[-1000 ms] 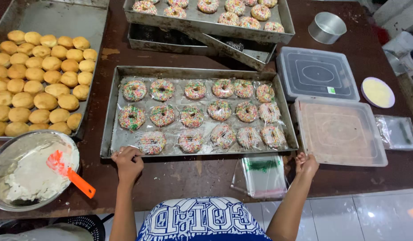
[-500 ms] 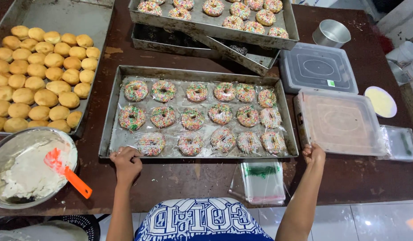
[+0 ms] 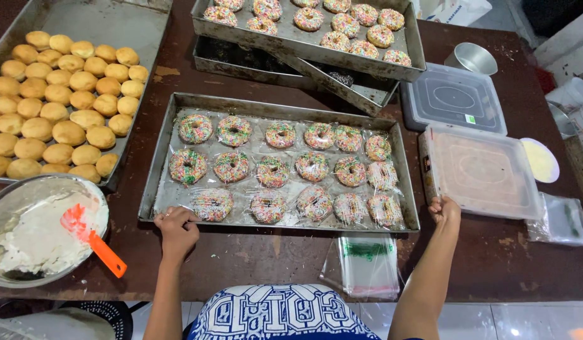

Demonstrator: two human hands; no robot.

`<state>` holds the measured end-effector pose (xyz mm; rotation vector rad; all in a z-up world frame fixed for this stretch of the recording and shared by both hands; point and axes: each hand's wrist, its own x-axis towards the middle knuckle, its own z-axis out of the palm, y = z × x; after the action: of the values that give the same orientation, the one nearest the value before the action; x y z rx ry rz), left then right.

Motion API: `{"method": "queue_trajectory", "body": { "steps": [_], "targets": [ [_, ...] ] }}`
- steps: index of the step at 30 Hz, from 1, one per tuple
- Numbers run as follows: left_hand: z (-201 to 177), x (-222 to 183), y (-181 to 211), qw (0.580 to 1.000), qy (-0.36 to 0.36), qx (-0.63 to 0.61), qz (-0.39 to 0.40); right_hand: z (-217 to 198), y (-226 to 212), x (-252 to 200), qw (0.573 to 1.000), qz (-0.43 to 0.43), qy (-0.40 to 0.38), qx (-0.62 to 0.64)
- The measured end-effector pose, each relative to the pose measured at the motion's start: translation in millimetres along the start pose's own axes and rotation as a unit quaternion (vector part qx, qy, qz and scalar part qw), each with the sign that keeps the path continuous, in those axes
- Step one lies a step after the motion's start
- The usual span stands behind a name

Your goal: The person picks up donuts from a tray and places them into individual plastic bags on a table.

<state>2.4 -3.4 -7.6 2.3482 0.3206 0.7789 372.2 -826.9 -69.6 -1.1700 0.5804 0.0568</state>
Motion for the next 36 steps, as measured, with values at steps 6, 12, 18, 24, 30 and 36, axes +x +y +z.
{"method": "queue_trajectory", "body": {
  "steps": [6, 12, 18, 24, 30, 36],
  "targets": [
    [0, 0, -1, 1.0, -0.002, -0.003, -0.002, 25, -18, 10, 1.0, 0.013, -0.005, -0.019],
    [-3, 1, 4, 1.0, 0.008, -0.012, 0.004, 47, -36, 2, 0.999, 0.001, 0.036, -0.03],
    [3, -3, -4, 1.0, 0.004, -0.017, -0.017, 42, -36, 24, 0.999, -0.003, 0.02, -0.035],
    [0, 0, 1, 1.0, -0.006, -0.02, -0.023, 39, -20, 30, 1.0, -0.019, -0.006, -0.014],
    [-3, 2, 7, 1.0, 0.01, -0.023, -0.01, 37, -11, 11, 0.998, -0.017, -0.019, -0.055],
    [-11, 9, 13, 0.996, -0.06, 0.023, -0.062, 123, -51, -56, 0.637, -0.087, 0.3, -0.704]
  ]
}}
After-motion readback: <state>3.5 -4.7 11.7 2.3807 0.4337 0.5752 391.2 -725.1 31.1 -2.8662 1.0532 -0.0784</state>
